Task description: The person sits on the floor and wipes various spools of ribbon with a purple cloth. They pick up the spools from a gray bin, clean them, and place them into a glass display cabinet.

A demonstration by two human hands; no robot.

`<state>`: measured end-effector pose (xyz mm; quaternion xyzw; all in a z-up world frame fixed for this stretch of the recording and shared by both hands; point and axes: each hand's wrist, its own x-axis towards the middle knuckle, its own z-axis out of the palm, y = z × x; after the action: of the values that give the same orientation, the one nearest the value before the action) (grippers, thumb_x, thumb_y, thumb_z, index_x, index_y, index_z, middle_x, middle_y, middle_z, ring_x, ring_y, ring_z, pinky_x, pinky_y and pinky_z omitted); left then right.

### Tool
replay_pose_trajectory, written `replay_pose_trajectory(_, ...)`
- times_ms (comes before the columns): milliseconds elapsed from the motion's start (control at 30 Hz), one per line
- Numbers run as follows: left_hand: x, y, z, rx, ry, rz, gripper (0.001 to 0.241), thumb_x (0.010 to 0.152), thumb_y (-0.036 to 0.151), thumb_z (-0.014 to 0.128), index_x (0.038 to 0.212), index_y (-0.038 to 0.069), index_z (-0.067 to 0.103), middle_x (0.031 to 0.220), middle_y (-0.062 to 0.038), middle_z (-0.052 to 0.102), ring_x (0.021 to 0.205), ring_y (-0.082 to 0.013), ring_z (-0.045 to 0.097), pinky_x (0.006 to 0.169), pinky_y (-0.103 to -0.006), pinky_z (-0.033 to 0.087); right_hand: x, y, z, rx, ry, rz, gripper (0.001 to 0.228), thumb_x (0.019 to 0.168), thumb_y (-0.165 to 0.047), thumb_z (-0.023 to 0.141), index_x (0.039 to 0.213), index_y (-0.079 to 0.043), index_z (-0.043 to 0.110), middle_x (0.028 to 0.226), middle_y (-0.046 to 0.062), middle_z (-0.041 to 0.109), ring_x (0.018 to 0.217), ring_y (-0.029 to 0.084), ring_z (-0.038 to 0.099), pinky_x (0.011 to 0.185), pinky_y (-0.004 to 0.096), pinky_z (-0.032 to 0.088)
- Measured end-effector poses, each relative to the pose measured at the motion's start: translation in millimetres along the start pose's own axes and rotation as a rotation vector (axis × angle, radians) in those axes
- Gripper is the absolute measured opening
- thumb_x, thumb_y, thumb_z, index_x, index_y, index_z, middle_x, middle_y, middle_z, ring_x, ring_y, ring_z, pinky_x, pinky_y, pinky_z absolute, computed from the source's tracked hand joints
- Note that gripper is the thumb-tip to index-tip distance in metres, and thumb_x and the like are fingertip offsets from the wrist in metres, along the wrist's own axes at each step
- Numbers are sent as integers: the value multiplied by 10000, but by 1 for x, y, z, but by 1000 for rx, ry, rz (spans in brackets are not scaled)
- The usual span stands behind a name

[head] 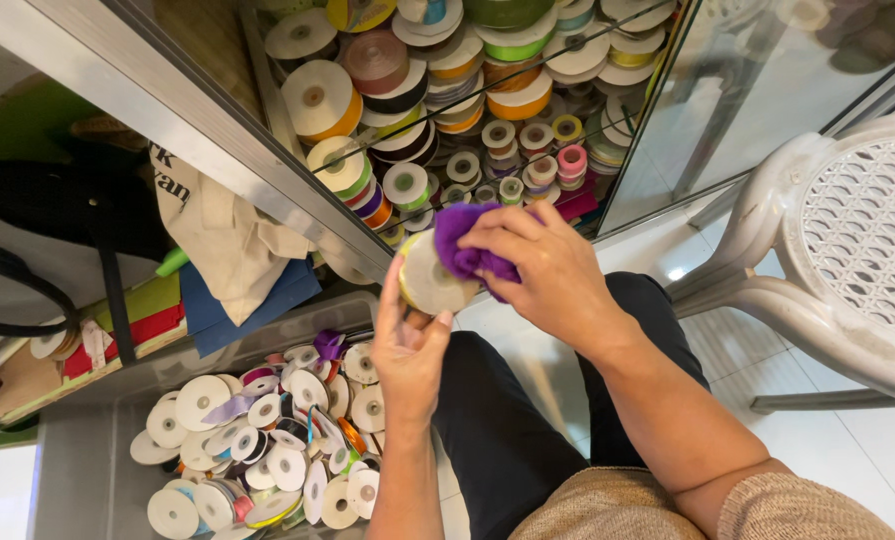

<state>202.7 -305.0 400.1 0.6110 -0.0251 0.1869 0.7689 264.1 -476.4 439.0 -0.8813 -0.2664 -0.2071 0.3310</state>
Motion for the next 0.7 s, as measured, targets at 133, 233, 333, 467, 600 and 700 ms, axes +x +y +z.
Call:
replay_pose_trajectory(133,0,2,13,-1,-33,9,769,823,-172,594,1531,19,362,1391,-209,530,1113,-268,638,917,-385,606,1,-2,1,-6,108,-49,360,768,-153,818,1106,-246,733,1126,-89,661,992,222,587,881,307,502)
replay_pose_trajectory(233,2,-2,17,-14,-44,18,748,824,-179,594,1516,7,380,1375,-236,548,1103,-296,653,921,-400,611,1,-11,1,6,130,-121,341,781,-168,808,1106,-235,730,1122,-72,668,991,240,603,902,328,488)
replay_pose_trajectory(333,6,-4,11,-2,-14,33,796,791,-199,601,1522,26,377,1361,-238,560,1062,-294,668,924,-387,620,-3,-22,0,49,108,-185,364,740,-142,825,1084,-225,743,1105,-38,676,978,281,597,860,379,498)
replay_pose_trajectory(467,14,-5,0,54,14,92,775,792,-211,591,1509,16,403,1395,-232,541,1114,-291,642,956,-396,598,-6,-25,-2,72,2,-179,373,733,-130,809,1083,-229,727,1132,-55,668,1010,272,594,847,377,498)
replay_pose_trajectory(600,11,1,3,15,33,70,787,778,-208,600,1508,11,404,1373,-219,542,1085,-266,647,934,-386,606,-5,-14,-4,93,-57,-138,400,682,-99,836,1057,-207,751,1107,-27,692,1012,302,599,851,405,508)
replay_pose_trajectory(700,9,-5,3,24,28,60,781,788,-190,596,1514,15,395,1401,-255,510,1130,-313,628,952,-427,602,-3,-2,-7,70,-25,-110,379,710,-111,838,1063,-214,744,1108,-39,683,995,285,600,855,396,517)
